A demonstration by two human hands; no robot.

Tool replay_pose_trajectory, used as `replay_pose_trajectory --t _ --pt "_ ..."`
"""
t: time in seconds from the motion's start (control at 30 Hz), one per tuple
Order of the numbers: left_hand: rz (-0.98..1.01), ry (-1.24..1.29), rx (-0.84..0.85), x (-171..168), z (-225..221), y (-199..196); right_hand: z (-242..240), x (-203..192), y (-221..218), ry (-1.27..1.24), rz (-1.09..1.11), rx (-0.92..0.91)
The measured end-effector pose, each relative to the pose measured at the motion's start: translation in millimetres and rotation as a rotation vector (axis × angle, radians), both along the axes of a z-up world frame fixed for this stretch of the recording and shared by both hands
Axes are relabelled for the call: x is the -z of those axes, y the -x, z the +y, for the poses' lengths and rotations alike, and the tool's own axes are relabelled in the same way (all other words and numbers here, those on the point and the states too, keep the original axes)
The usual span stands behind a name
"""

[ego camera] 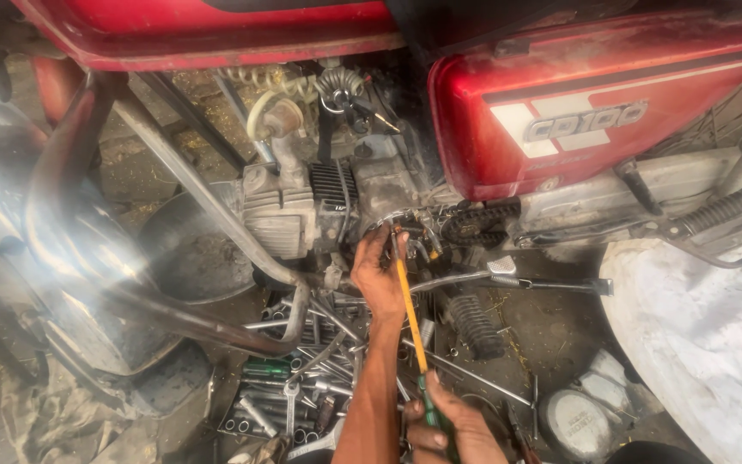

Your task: Repairing and adjusting components of a motorcycle engine using hand tools.

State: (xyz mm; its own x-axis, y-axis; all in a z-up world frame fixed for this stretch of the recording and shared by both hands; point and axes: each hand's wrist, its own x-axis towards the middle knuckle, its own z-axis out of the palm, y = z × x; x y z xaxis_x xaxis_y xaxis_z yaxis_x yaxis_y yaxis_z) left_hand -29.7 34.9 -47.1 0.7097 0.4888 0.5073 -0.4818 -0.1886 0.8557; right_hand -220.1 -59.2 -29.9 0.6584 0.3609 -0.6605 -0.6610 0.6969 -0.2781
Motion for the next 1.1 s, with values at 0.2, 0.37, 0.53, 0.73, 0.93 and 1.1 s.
replay_pose_trajectory --t 0.2,0.37,0.53,0.73,0.93,1.1 --pt "0.006 0.026 -0.009 3.8 -2.0 -5.0 -16.2 36.9 -1.5 -0.126 -0.062 -0.045" --pt "0.062 0.096 0.065 9.1 -3.5 -6.3 1.2 -8.2 1.6 0.130 0.034 0.073" --pt "-0.008 0.001 0.002 4.3 -1.9 -3.2 -3.8 1.2 -0.4 -0.029 -0.038 0.011" --pt "0.013 -0.008 -0.006 5.0 -4.0 -2.4 -10.6 17.6 0.7 0.056 -0.025 0.051" --pt "0.009 -0.081 -0.080 2.7 -6.9 -3.0 -30.8 24.9 6.8 0.357 -0.166 0.104" --pt "-0.047 -0.158 -0.143 7.1 -15.7 -6.5 -43.4 46.1 11.5 0.806 -0.110 0.273"
